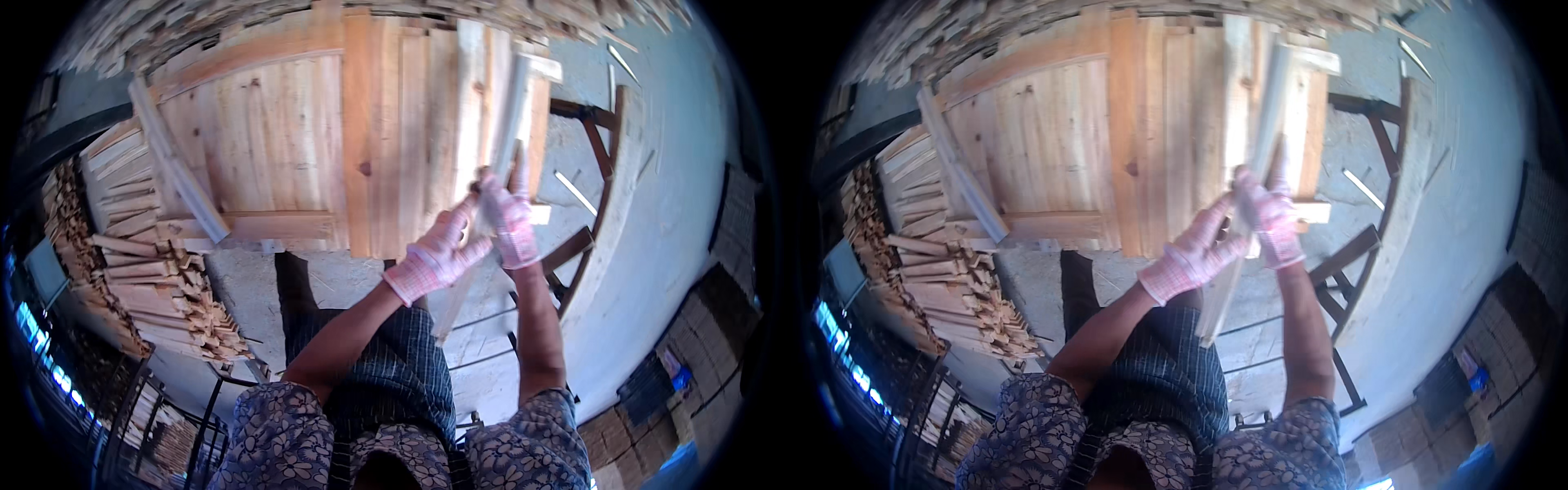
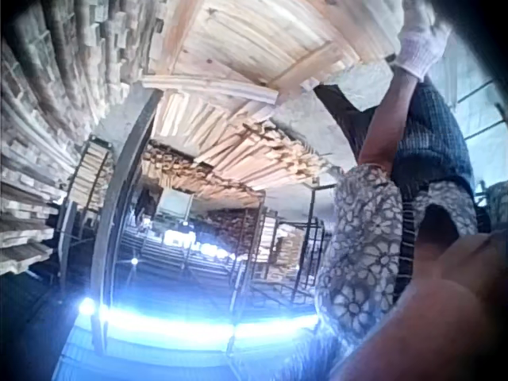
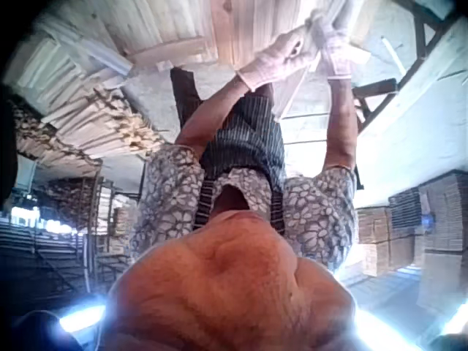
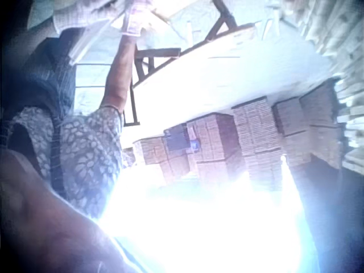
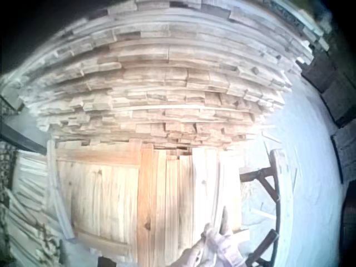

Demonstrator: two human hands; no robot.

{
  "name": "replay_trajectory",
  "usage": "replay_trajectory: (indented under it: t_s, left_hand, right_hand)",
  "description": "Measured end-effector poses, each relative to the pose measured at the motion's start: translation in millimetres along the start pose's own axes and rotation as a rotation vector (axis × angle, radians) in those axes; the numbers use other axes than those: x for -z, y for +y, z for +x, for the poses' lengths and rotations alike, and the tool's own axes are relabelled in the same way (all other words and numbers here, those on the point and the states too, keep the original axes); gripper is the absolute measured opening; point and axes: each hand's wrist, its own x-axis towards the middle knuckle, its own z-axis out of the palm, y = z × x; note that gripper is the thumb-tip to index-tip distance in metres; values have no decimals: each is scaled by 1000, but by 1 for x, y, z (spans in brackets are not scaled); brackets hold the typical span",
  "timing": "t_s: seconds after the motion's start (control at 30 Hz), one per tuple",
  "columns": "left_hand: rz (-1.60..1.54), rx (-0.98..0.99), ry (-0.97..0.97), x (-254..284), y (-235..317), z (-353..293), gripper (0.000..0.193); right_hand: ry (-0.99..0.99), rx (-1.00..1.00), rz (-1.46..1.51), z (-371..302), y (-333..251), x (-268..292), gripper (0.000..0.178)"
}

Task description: The person stacks wooden planks on a metal rack in a workshop. They pick up planks from a pile, align them, and place them onto the rack repeatedly.

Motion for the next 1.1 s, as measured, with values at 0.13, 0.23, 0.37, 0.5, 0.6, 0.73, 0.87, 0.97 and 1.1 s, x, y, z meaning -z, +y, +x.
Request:
replay_trajectory:
  t_s: [0.13,0.23,0.37,0.5,0.6,0.73,0.87,0.97,1.1]
  left_hand:
    - [245,131,-115,65,4,-50,69]
    - [62,395,160,109,-52,-122,65]
    - [291,355,704,180,-85,-178,65]
    - [793,448,1046,306,-59,-128,69]
    - [1017,642,1043,376,-91,-103,72]
    - [943,665,951,385,-73,-90,70]
    - [861,442,940,345,-57,-139,72]
    - [729,478,678,339,-64,-158,70]
    - [539,431,559,356,-104,-186,51]
  right_hand:
    - [208,323,-670,105,11,96,92]
    - [448,-21,-1013,148,37,114,91]
    - [224,255,-952,155,60,88,82]
    - [271,299,-1027,156,52,106,79]
    - [354,-51,-1418,158,16,64,71]
    - [80,345,-1592,131,2,-14,57]
    - [-323,386,-1132,62,39,-142,49]
    - [-426,530,-943,-12,59,-256,47]
    - [-624,529,-841,-103,71,-404,45]
